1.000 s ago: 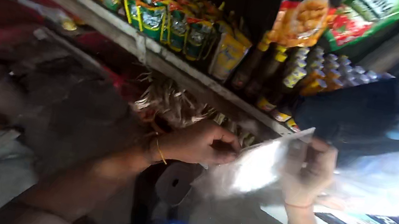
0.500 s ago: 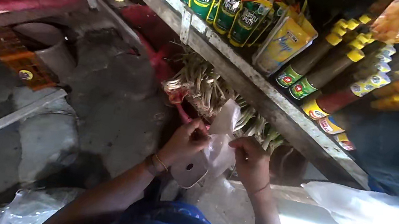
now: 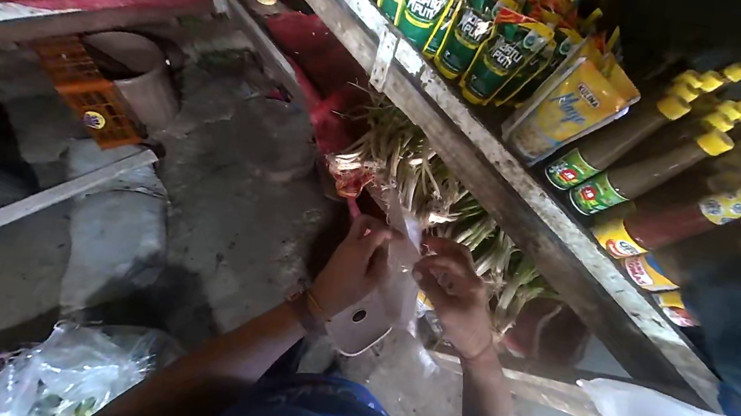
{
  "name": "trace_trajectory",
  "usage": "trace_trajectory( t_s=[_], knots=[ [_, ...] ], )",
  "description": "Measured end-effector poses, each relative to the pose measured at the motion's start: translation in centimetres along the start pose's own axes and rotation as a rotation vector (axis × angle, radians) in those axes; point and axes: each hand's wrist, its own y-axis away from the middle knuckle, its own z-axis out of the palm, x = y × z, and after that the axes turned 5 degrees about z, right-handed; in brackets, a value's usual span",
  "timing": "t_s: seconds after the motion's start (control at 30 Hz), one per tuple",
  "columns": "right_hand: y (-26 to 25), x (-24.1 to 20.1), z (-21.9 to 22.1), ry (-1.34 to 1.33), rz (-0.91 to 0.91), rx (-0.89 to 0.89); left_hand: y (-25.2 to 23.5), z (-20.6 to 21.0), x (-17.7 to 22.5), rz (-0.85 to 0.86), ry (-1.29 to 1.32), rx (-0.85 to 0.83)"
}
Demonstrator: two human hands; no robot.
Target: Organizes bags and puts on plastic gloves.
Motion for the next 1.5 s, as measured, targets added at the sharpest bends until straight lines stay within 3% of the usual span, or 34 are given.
trace_trajectory(
  t_s=[0.13, 0.3, 0.37, 0.47, 0.53, 0.6, 0.7, 0.77, 0.93, 1.0, 1.1, 1.17, 1.33, 1.43, 1.5],
  knots=[
    [-0.1, -0.8, -1.5, -0.271, -0.068, 0.082, -0.2, 0.0, 0.9, -0.089, -0.087, -0.047],
    [0.4, -4.1, -1.0, -0.157, -0.26, 0.029, -0.7, 1.1, 1.9, -0.029, -0.202, -0.126],
    [0.7, -5.6, -1.6, -0.255, -0.257, 0.078, -1.1, 1.2, 1.9, -0.075, -0.213, -0.229],
    [0.2, -6.8, -5.1, -0.341, -0.208, 0.201, -1.5, 0.9, 0.7, -0.081, -0.212, -0.228],
    [0.1, -5.9, -7.2, -0.045, -0.208, 0.188, -1.6, 0.6, 0.3, -0.075, -0.215, -0.209],
    [0.2, -4.9, -6.7, 0.347, -0.163, 0.092, -1.7, 0.5, 0.5, -0.087, -0.221, -0.219],
    [-0.4, -5.1, -2.7, 0.649, 0.134, -0.208, -1.5, 1.0, 1.1, -0.048, -0.217, -0.198],
    [-1.0, -4.3, -0.9, 0.695, 0.252, -0.289, -1.3, 1.4, 0.9, 0.022, -0.221, -0.144],
    [-0.8, -1.2, -2.2, 0.313, 0.1, -0.121, -1.3, 1.4, 0.0, 0.065, -0.227, -0.097],
    [-0.8, -1.8, -2.6, 0.421, 0.123, -0.166, -1.2, 1.4, 0.2, 0.068, -0.218, -0.092],
    [-1.5, -4.4, -1.4, 0.736, 0.354, -0.382, -1.1, 1.9, 0.7, 0.091, -0.221, -0.08],
    [-2.0, -4.3, -0.9, 0.791, 0.391, -0.391, -1.2, 2.1, 0.5, 0.101, -0.226, -0.057],
    [-1.8, -1.8, -1.9, 0.272, 0.106, -0.14, -1.9, 2.1, 1.1, 0.053, -0.195, -0.114],
    [-1.0, -3.4, -4.2, 0.015, 0.127, -0.044, -2.5, 2.7, 0.3, 0.007, -0.217, -0.179],
    [-0.4, -4.3, -6.1, -0.315, 0.164, 0.069, -2.9, 2.5, -0.2, -0.001, -0.218, -0.192]
  ],
)
